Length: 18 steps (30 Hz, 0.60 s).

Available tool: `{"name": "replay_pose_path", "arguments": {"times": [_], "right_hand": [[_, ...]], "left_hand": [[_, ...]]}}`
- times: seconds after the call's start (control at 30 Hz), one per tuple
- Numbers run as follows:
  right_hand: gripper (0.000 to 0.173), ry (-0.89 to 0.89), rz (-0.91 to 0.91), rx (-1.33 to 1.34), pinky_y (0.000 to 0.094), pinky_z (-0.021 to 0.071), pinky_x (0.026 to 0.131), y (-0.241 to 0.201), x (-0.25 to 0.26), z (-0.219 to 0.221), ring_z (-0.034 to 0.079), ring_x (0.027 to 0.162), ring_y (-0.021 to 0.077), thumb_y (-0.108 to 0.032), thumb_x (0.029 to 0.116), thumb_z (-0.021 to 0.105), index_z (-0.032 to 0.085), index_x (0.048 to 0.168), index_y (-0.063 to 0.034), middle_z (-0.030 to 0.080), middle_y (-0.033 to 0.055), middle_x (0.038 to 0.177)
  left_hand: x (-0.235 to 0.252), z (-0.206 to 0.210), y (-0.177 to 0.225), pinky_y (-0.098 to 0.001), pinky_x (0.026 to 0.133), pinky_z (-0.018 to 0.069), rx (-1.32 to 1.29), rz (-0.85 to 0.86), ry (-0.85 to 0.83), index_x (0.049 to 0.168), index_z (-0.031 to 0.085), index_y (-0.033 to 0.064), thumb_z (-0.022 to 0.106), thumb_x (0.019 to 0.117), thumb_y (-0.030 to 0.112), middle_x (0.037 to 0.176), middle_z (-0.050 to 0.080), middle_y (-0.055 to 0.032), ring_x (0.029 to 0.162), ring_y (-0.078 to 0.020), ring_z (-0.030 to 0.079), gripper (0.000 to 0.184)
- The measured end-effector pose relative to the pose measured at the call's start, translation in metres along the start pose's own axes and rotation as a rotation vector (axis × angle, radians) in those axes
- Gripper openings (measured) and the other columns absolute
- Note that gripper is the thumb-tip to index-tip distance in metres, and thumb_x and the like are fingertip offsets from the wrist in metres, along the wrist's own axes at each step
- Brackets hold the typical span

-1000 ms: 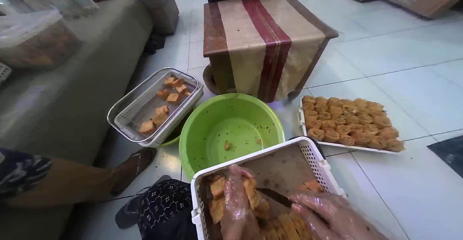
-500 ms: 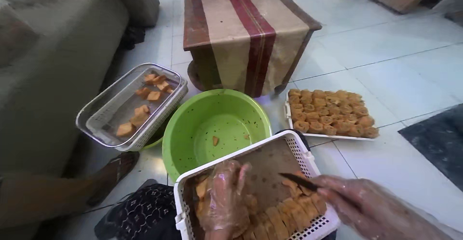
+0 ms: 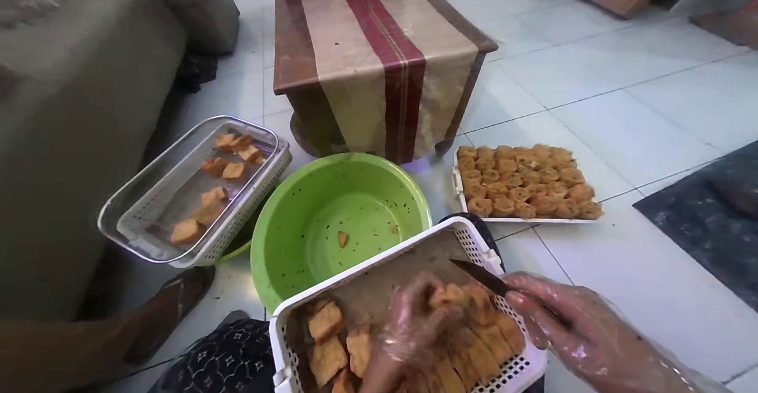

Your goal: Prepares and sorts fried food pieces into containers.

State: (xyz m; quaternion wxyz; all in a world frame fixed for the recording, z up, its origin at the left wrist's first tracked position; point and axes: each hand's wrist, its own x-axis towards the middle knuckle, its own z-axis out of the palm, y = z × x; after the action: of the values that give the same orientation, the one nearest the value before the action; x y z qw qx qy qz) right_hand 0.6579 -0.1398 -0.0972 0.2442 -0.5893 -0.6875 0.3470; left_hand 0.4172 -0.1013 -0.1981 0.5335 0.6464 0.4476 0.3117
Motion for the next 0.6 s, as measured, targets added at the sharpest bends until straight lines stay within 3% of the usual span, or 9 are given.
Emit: {"name": "replay_pose_path", "arguments": {"times": [0.1, 0.2, 0.3, 0.37, 0.4, 0.43, 0.5, 0.53, 0.6], "right_hand": [[0.029, -0.11, 0.003, 0.077, 0.0381, 0.057, 0.058, -0.018, 0.001, 0.004, 0.065, 0.061, 0.0166, -0.023, 0.1063, 0.052, 0.07, 0.121, -0.0054, 0.069, 0.0077, 0.077], [0.03, -0.184, -0.029, 0.049, 0.0474, 0.0583, 0.067, -0.039, 0.003, 0.019, 0.07, 0.069, 0.026, -0.02, 0.1057, 0.054, 0.071, 0.121, -0.0009, 0.072, 0.0152, 0.083], [0.03, -0.228, -0.087, 0.033, 0.0489, 0.0581, 0.069, -0.052, 0.005, 0.031, 0.071, 0.073, 0.0285, -0.019, 0.1065, 0.052, 0.071, 0.12, -0.0011, 0.073, 0.017, 0.087], [0.03, -0.234, -0.108, 0.05, 0.0478, 0.0583, 0.069, -0.059, 0.006, 0.032, 0.07, 0.072, 0.0277, -0.02, 0.1069, 0.052, 0.071, 0.119, -0.0006, 0.073, 0.0169, 0.087], [0.03, -0.23, -0.111, 0.056, 0.0476, 0.0583, 0.069, -0.063, 0.006, 0.031, 0.07, 0.072, 0.0274, -0.02, 0.1069, 0.052, 0.071, 0.119, -0.0002, 0.073, 0.0169, 0.086], [0.03, -0.228, -0.108, 0.06, 0.0474, 0.0582, 0.068, -0.067, 0.007, 0.03, 0.07, 0.071, 0.0276, -0.019, 0.1069, 0.052, 0.071, 0.119, 0.0003, 0.073, 0.0169, 0.085], [0.03, -0.228, -0.102, 0.046, 0.0475, 0.0591, 0.068, -0.074, 0.01, 0.027, 0.071, 0.071, 0.0279, -0.019, 0.1069, 0.052, 0.07, 0.12, 0.0004, 0.073, 0.0166, 0.084], [0.031, -0.238, -0.103, 0.029, 0.048, 0.0587, 0.068, -0.076, 0.011, 0.025, 0.07, 0.071, 0.0283, -0.02, 0.1072, 0.051, 0.07, 0.12, 0.0002, 0.072, 0.0166, 0.083], [0.03, -0.26, -0.112, -0.026, 0.0511, 0.0576, 0.068, -0.078, 0.013, 0.022, 0.071, 0.072, 0.0313, -0.02, 0.107, 0.051, 0.071, 0.119, 0.0, 0.072, 0.0179, 0.084]], "left_hand": [[-0.015, -0.022, 0.009, -0.0305, 0.088, 0.0598, -0.457, 0.042, 0.171, 0.123, 0.062, -0.0029, 0.072, 0.0911, 0.011, 0.112, 0.071, -0.0048, 0.098, -0.0098, 0.069, 0.036], [-0.034, -0.038, 0.03, -0.0302, 0.084, 0.0599, -0.584, -0.103, 0.268, 0.131, 0.054, -0.0035, 0.059, 0.1011, 0.03, 0.106, 0.071, -0.0021, 0.091, -0.0086, 0.069, 0.045], [-0.033, -0.037, 0.052, -0.0257, 0.063, 0.0581, -0.676, -0.278, 0.483, 0.107, 0.061, 0.0043, 0.025, 0.1108, 0.041, 0.077, 0.065, 0.0016, 0.066, -0.0068, 0.064, 0.051], [-0.027, -0.035, 0.055, -0.0203, 0.052, 0.0513, -0.746, -0.311, 0.635, 0.084, 0.058, 0.0114, 0.019, 0.1107, 0.043, 0.06, 0.056, 0.0058, 0.052, -0.0026, 0.055, 0.057], [-0.025, -0.034, 0.055, -0.0193, 0.049, 0.0501, -0.76, -0.314, 0.694, 0.082, 0.057, 0.0114, 0.021, 0.1111, 0.039, 0.058, 0.055, 0.0063, 0.05, -0.0012, 0.054, 0.053], [-0.027, -0.035, 0.056, -0.0179, 0.053, 0.0514, -0.707, -0.315, 0.729, 0.091, 0.058, 0.0082, 0.025, 0.1114, 0.031, 0.064, 0.057, 0.0061, 0.054, 0.0008, 0.056, 0.045], [-0.038, -0.04, 0.054, -0.0164, 0.078, 0.0516, -0.528, -0.219, 0.688, 0.115, 0.056, -0.0092, 0.037, 0.1082, 0.013, 0.089, 0.061, 0.0, 0.08, 0.0036, 0.059, 0.03], [-0.041, -0.041, 0.045, -0.0162, 0.083, 0.0514, -0.455, -0.106, 0.67, 0.113, 0.059, -0.0132, 0.047, 0.1045, 0.013, 0.092, 0.064, -0.0002, 0.086, 0.005, 0.06, 0.03], [-0.042, -0.044, 0.022, -0.0141, 0.082, 0.0516, -0.36, 0.107, 0.615, 0.1, 0.068, -0.002, 0.064, 0.0968, 0.039, 0.091, 0.069, 0.0105, 0.088, 0.0107, 0.061, 0.041]]}}
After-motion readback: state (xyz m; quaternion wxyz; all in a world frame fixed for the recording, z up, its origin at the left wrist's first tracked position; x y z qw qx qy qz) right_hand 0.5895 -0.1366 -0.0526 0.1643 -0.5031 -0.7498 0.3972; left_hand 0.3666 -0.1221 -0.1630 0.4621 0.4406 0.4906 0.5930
